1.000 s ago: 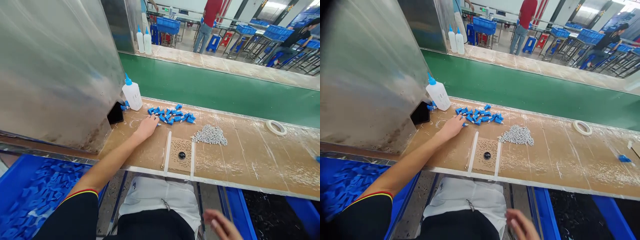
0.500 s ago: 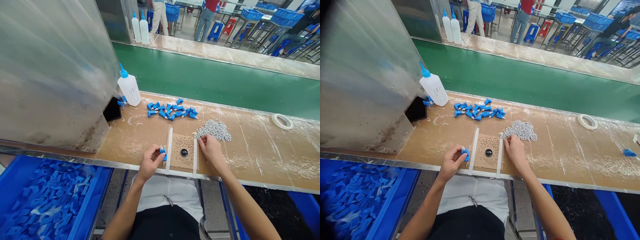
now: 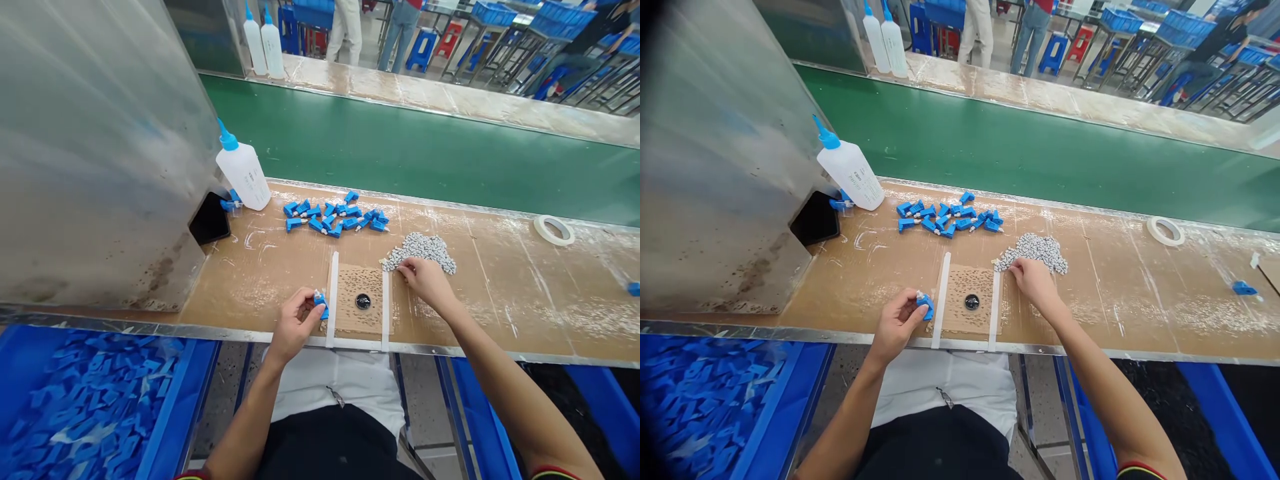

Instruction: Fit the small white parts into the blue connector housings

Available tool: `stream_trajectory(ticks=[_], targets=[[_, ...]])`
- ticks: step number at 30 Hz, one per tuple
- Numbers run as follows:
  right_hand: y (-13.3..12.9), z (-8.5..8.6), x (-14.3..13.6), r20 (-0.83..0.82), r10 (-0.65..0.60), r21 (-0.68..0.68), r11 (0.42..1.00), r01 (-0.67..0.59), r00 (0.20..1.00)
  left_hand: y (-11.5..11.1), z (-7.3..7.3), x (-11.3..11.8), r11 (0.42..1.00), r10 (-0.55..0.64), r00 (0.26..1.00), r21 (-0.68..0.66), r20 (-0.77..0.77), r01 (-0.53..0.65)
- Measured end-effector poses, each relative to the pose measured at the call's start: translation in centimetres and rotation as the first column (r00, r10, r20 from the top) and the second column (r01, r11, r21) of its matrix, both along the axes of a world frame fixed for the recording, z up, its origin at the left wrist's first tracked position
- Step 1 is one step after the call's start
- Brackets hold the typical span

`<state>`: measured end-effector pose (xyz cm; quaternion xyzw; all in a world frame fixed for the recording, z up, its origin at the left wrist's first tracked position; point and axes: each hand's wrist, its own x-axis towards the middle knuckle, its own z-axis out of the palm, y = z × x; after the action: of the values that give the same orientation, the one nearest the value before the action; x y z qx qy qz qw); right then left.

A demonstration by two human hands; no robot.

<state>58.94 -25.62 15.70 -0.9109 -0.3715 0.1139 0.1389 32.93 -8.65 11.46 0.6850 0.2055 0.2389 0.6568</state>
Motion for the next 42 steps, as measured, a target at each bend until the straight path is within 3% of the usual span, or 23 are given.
stream_trajectory(ticks=[5, 10, 16, 20, 24, 27, 42], targets=[[0.1, 0.8, 0.2, -0.086, -0.034, -0.042, 0.999, 0.03, 0.996, 0.0, 0.1, 0.0, 1.0, 0.002, 1.0, -0.008, -0.007, -0.002], [0.2, 0.8, 0.3, -0.043, 0.101, -0.044, 0.994, -0.103, 0.994, 0.0, 0.2, 0.0, 1.0, 0.001, 1.0, -0.019, -0.009, -0.001], [0.2, 0.9, 1.2, -0.065, 0.249, -0.153, 0.955, -0.256, 0.966, 0.0, 0.1, 0.1, 1.0, 0.005, 1.0, -0.006, -0.003, -0.005], [-1.0, 0.1, 0.9, -0.099, 0.341, -0.08, 0.934, -0.35, 0.935, 0.0, -0.2, 0.0, 1.0, 0.016, 1.0, -0.005, 0.009, -0.016], [-2.4, -1.4, -0.3, -0.011, 0.361, 0.09, 0.929, -0.359, 0.932, 0.0, -0.1, 0.0, 1.0, 0.013, 1.0, -0.001, -0.003, -0.013], [-2.9, -2.3, -0.7, 0.028, 0.367, 0.142, 0.919, -0.367, 0.93, 0.0, 0.1, 0.0, 1.0, 0.005, 1.0, 0.006, -0.013, -0.005], [-2.3, -1.3, -0.5, -0.023, 0.337, 0.08, 0.939, -0.334, 0.941, -0.2, 0.1, -0.3, 0.999, 0.039, 0.999, -0.022, 0.017, -0.039]])
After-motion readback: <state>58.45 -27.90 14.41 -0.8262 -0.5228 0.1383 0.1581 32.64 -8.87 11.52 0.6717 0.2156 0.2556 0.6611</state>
